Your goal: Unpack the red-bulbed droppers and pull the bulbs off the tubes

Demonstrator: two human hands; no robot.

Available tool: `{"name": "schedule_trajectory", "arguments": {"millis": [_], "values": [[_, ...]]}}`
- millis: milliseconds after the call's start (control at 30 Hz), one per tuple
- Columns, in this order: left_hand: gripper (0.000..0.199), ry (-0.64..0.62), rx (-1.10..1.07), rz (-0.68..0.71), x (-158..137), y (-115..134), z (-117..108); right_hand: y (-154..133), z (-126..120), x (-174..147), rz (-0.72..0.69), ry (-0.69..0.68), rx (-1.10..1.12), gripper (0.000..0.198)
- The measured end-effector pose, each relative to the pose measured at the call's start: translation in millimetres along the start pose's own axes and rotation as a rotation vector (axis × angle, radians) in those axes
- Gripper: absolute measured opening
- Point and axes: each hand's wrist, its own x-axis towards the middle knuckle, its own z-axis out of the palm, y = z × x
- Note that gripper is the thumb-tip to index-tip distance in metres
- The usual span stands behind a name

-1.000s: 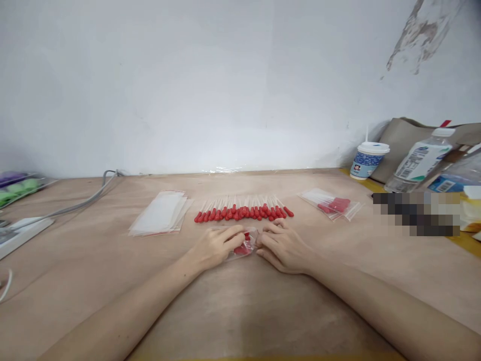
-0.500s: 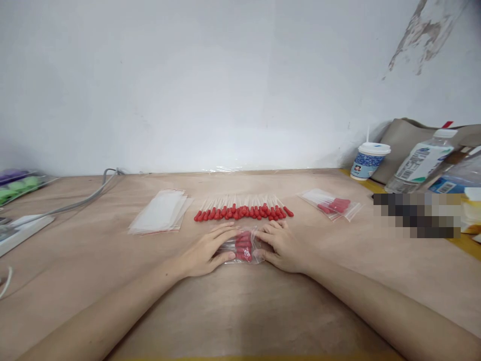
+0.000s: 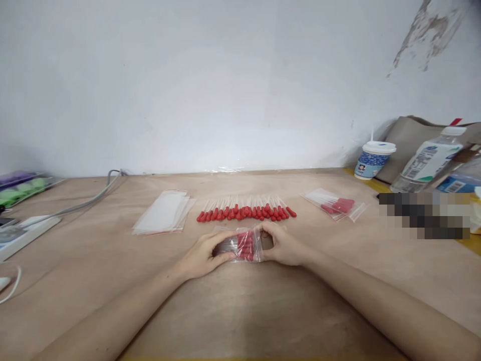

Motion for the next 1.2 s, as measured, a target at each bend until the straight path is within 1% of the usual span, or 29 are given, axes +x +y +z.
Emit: {"name": "schedule_trajectory", "arguments": {"millis": [100,167,233,300,367,467,633,733,800,867,967,1067,1133,1200], "values": [[0.043,0.021,-0.014,0.010,0,-1,1,4,7,-2,-0.033,0.043,0.158,0.042],[0.043,0.029,-0.031,0.025,1,0,2,3,12,-1,-0.060,0.051,0.210,0.036],[0.043,0.024,-0.044,0.040,2,1,2,1,14,0,-0.063,0.056,0.191,0.027],[0.042,0.022,-0.049,0.051,2,2,2,-3,16,1,-0.053,0.086,0.110,0.019],[0.042,0.024,-0.048,0.052,2,2,2,-7,17,2,-0.057,0.134,0.027,0.015],[0.043,0.030,-0.042,0.051,2,2,2,-9,18,2,-0.082,0.168,-0.027,0.016],[0.043,0.041,-0.025,0.048,2,1,3,-2,22,4,-0.065,0.225,-0.055,0.015],[0.042,0.044,-0.001,0.006,2,-1,2,2,17,3,-0.050,0.234,0.017,0.014],[0.042,0.038,0.010,-0.015,1,-2,2,3,11,1,-0.012,0.224,0.082,0.015],[0.043,0.031,0.013,-0.023,1,-2,2,3,5,-1,0.009,0.195,0.125,0.018],[0.043,0.030,0.005,-0.023,0,-3,2,1,3,-3,-0.023,0.132,0.183,0.020],[0.042,0.039,-0.002,-0.015,1,-3,2,1,8,-2,-0.020,0.159,0.224,0.021],[0.042,0.035,-0.001,-0.018,0,-3,2,3,8,-1,0.016,0.187,0.243,0.023],[0.042,0.029,0.003,-0.023,0,-3,2,7,4,1,0.063,0.198,0.302,0.026]]}}
